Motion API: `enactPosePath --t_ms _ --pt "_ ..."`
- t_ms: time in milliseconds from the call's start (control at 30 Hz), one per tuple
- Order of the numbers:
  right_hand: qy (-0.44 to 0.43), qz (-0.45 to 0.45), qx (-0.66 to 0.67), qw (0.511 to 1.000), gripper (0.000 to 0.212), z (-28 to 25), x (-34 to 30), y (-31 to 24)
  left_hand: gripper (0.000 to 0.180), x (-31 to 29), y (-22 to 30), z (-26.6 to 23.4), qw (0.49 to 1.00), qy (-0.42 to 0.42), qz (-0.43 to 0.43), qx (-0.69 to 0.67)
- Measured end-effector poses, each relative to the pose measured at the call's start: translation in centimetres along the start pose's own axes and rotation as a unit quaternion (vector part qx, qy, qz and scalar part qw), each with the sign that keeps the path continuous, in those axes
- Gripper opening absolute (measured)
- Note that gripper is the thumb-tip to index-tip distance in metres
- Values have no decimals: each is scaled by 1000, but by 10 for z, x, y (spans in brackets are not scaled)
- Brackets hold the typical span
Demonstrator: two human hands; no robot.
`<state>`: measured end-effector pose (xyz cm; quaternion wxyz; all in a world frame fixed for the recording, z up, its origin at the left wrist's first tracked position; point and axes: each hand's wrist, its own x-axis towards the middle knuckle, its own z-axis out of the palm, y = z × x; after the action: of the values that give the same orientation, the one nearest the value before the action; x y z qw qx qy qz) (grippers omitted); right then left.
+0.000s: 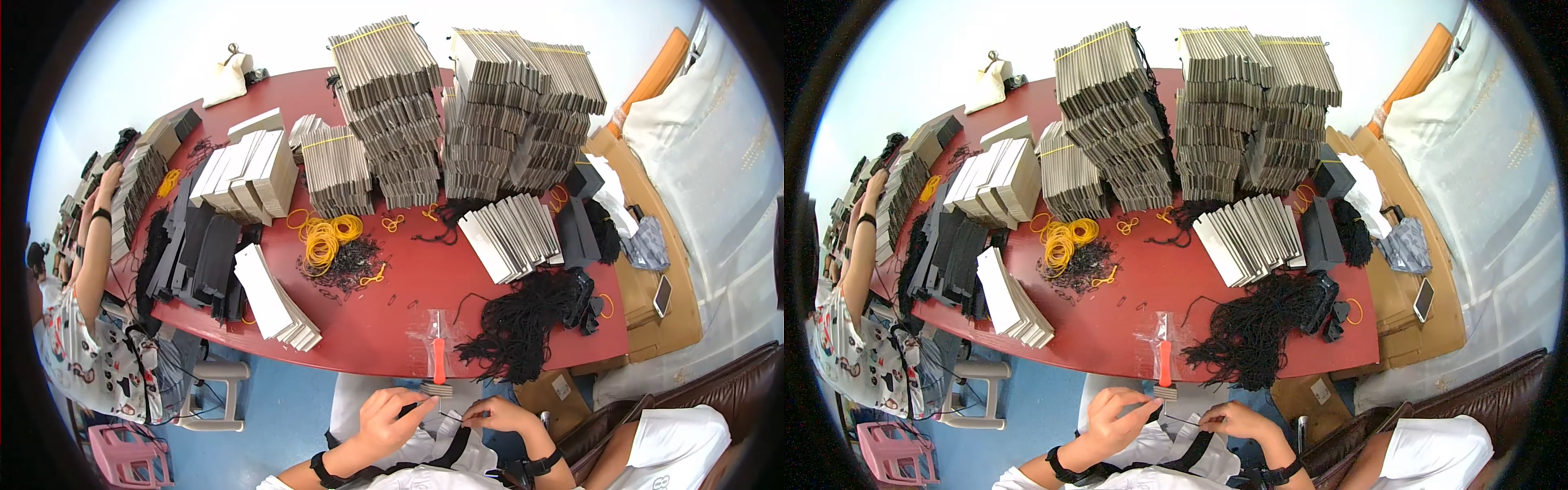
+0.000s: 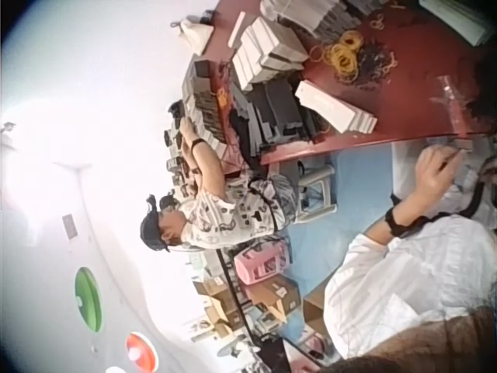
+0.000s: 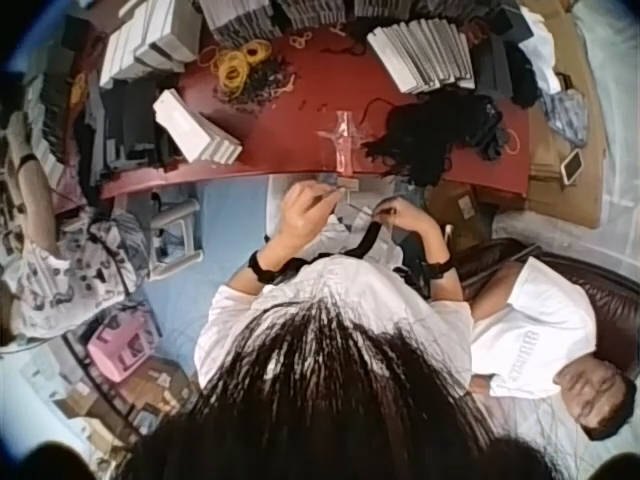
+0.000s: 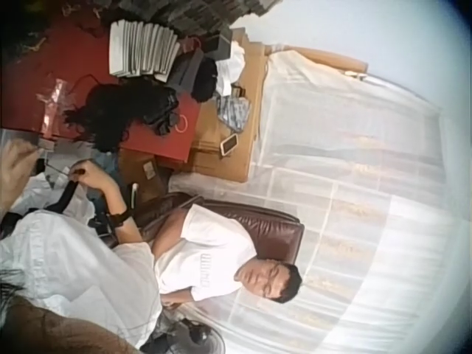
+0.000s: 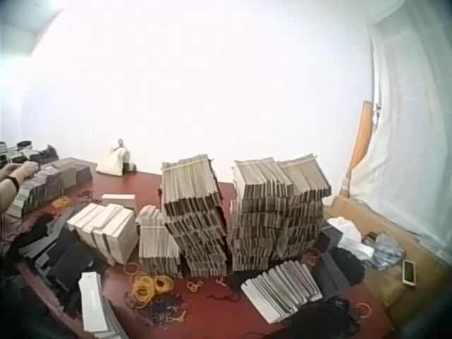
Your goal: Manually placing small black lanyard or cord components into clear plastic bags at an assembly table.
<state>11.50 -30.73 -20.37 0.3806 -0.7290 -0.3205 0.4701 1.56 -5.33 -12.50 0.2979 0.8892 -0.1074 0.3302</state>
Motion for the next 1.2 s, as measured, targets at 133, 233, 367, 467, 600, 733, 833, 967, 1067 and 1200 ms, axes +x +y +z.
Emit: enactPosePath --t_ms 133,233,367,467,600,733,833,967,1067,1200 --pt "14 -20 -27 999 21 1 2 1 40 0 0 0 1000 12 15 15" --pt "17 -22 -23 999 21 2 4 1 40 0 -1 0 1000 15 10 13" --pt "12 -14 -9 1000 21 3 7 1 41 -2 0 0 999 13 16 37" --pt "16 -7 2 1000 21 4 9 1 38 -3 1 2 999 5 7 40" --pt "12 -3 1 1000 22 5 12 3 33 -3 5 6 997 -28 -71 5" --pt "14 -9 -8 1000 22 4 12 6 20 -3 9 6 986 -58 -143 -60" --pt "14 -12 -9 1000 22 4 12 7 17 -6 14 1 985 -91 -129 -71" --pt "13 -33 -7 999 20 4 12 6 21 -9 13 0 984 -91 -123 -93" --pt "-2 -10 24 1000 18 2 13 5 21 -13 11 2 986 -93 -89 -110" --pt "-21 -3 69 997 17 3 12 2 16 -21 15 5 960 -126 -163 -190"
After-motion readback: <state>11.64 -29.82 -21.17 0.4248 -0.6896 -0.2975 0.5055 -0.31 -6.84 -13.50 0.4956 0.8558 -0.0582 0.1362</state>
